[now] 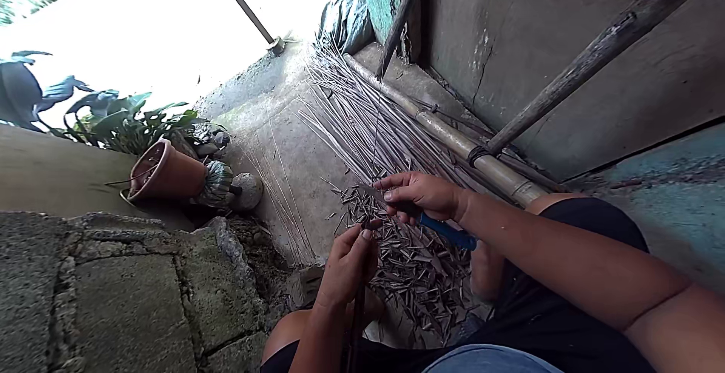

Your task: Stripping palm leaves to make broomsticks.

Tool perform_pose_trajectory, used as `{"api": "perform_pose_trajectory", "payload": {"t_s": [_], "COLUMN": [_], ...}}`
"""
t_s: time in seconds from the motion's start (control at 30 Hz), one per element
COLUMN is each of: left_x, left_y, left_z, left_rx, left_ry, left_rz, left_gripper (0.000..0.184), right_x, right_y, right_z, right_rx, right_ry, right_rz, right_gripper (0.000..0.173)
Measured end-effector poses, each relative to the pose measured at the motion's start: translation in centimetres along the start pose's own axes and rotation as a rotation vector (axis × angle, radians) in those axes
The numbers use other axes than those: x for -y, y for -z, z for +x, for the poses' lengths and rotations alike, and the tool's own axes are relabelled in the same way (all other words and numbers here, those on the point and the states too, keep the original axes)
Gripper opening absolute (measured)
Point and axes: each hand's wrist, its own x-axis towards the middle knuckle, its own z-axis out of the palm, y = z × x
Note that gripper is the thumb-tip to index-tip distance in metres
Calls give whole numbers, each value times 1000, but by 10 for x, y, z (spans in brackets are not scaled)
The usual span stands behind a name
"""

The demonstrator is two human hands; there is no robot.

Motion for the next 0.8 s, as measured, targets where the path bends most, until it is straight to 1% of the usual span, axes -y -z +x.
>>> {"api": "perform_pose_trajectory", "payload": {"t_s": [0.1, 0.13, 0.2, 0.27, 0.33, 0.4, 0.5, 0.53, 0.6, 0.67, 0.73, 0.8], "left_x": [0, 0, -2, -4, -4, -1, 1, 1, 1, 2, 2, 1], "left_y": [3, 3, 3, 3, 3, 2, 3, 3, 4, 2, -1, -3], "left_z": [2, 2, 1, -1, -3, -3, -3, -3, -3, -4, -3, -3], "left_rx": [43, 60, 87, 110, 133, 143, 153, 157, 151, 98, 20, -9], "left_ry": [-9, -9, 12, 29, 29, 21, 3, 0, -3, 5, 1, -15], "left_rz": [-101, -137, -220, -293, -302, -279, -254, -255, -228, -126, 11, 70], "left_gripper": [41, 40, 43, 44, 41, 37, 34, 34, 33, 33, 35, 36], "right_x": [-4, -4, -1, 5, 10, 9, 6, 6, 12, 16, 14, 10], "right_y": [-2, -3, -1, 5, 12, 12, 4, 4, 8, 13, 12, 8], "right_z": [-5, -6, -6, -4, -1, -3, -8, -8, -7, -6, -8, -9], "right_rx": [190, 219, 196, 112, 52, 71, 188, 177, 89, 31, 63, 122], "right_ry": [-51, -51, -18, 25, 51, 38, 11, 19, 24, 12, -10, -37], "right_rz": [-67, -69, -45, 16, 58, 16, -76, -72, -36, -25, -82, -143], "right_gripper": [33, 32, 34, 33, 33, 34, 35, 34, 32, 31, 33, 32]}}
